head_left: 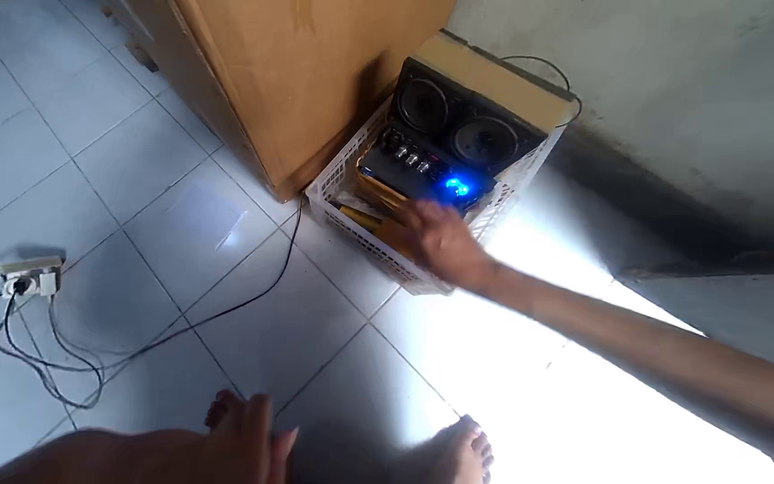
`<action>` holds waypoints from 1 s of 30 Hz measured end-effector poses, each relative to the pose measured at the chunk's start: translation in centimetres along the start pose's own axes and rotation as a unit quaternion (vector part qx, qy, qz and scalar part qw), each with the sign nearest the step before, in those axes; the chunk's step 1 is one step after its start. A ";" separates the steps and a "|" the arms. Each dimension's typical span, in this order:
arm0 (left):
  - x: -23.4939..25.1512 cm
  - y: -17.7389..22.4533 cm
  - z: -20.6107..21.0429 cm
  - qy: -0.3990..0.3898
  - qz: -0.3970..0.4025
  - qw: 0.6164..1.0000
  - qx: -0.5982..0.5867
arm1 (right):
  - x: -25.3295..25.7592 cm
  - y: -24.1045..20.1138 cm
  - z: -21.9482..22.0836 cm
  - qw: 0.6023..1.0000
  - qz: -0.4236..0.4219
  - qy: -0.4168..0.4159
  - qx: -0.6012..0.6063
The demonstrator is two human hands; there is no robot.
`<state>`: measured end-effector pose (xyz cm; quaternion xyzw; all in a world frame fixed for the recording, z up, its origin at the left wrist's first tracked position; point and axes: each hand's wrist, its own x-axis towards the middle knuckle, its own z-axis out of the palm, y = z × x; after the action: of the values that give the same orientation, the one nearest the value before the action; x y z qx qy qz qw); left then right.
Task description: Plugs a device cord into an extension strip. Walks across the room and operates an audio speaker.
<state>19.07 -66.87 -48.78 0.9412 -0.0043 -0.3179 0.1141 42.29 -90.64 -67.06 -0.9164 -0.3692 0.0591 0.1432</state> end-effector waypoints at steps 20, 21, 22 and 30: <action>-3.0 0.1 6.9 0.025 0.141 0.989 -0.033 | -0.5 4.5 -2.4 0.981 0.097 0.091 -0.140; -2.9 0.4 7.0 0.070 0.127 0.989 -0.030 | -0.7 3.7 -2.4 0.986 0.087 0.093 -0.111; -2.8 0.7 6.6 0.093 0.112 0.989 -0.026 | -1.0 2.6 -2.2 0.990 0.080 0.086 -0.075; -5.3 -2.0 5.1 0.126 0.101 0.983 -0.086 | -1.3 -4.4 3.6 0.992 0.069 -0.046 -0.097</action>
<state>11.66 -65.56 -49.97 0.9551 -0.0577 -0.1828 0.2261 37.69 -87.71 -69.10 -0.9454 -0.3156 0.0749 0.0319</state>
